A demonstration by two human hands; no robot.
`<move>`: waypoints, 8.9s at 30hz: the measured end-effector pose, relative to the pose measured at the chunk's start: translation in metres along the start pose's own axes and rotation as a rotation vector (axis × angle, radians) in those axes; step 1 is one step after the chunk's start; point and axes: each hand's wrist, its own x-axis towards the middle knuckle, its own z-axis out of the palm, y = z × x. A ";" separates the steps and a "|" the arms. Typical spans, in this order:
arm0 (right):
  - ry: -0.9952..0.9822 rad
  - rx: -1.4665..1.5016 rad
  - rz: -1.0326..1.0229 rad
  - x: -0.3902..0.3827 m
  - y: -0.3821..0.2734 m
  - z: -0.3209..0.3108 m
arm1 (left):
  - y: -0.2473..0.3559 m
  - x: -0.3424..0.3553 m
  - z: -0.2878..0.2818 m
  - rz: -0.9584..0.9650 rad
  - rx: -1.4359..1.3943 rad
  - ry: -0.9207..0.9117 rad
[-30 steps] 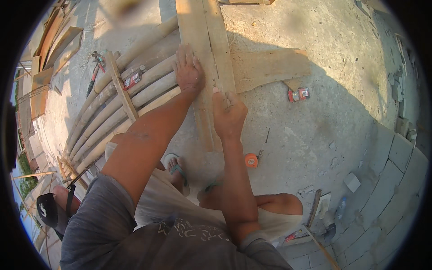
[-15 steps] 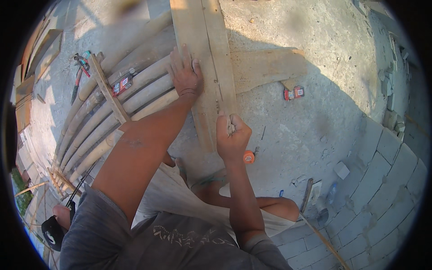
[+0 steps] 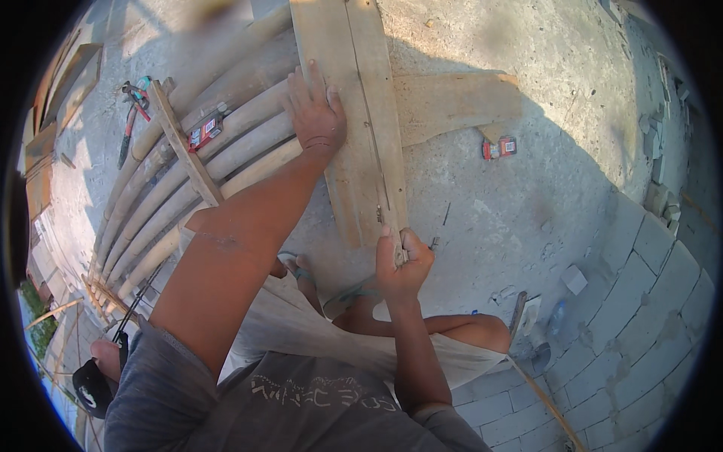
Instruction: The person saws a wooden plank using a handsaw while holding the plank in place by hand on a makeshift work surface.
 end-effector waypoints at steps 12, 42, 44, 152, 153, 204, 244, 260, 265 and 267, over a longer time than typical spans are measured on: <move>-0.005 -0.018 -0.039 0.017 0.016 0.014 | -0.003 -0.003 0.003 0.018 0.022 0.023; 0.031 -0.049 -0.136 0.093 0.027 0.056 | 0.009 0.002 0.007 0.067 0.039 0.067; 0.052 -0.100 -0.173 0.127 0.028 0.085 | 0.010 0.001 0.007 0.061 0.014 0.070; -0.066 0.115 -0.259 0.147 0.034 0.086 | 0.019 0.007 -0.003 0.059 -0.018 -0.027; -0.079 0.095 -0.227 0.150 0.037 0.085 | 0.018 0.006 0.000 0.062 -0.021 -0.017; -0.065 0.025 0.014 0.023 0.033 -0.005 | 0.011 -0.003 0.005 0.074 0.064 -0.015; -0.055 0.005 -0.047 0.058 0.034 0.013 | 0.018 -0.002 0.012 0.110 0.043 0.038; -0.042 0.020 -0.111 0.103 0.035 0.052 | 0.017 -0.003 0.014 0.088 0.007 0.036; -0.101 -0.005 0.028 0.006 0.034 -0.027 | 0.006 0.004 0.013 0.074 0.036 0.037; -0.114 -0.039 -0.016 -0.008 0.039 -0.040 | 0.010 0.000 0.015 0.095 0.028 0.040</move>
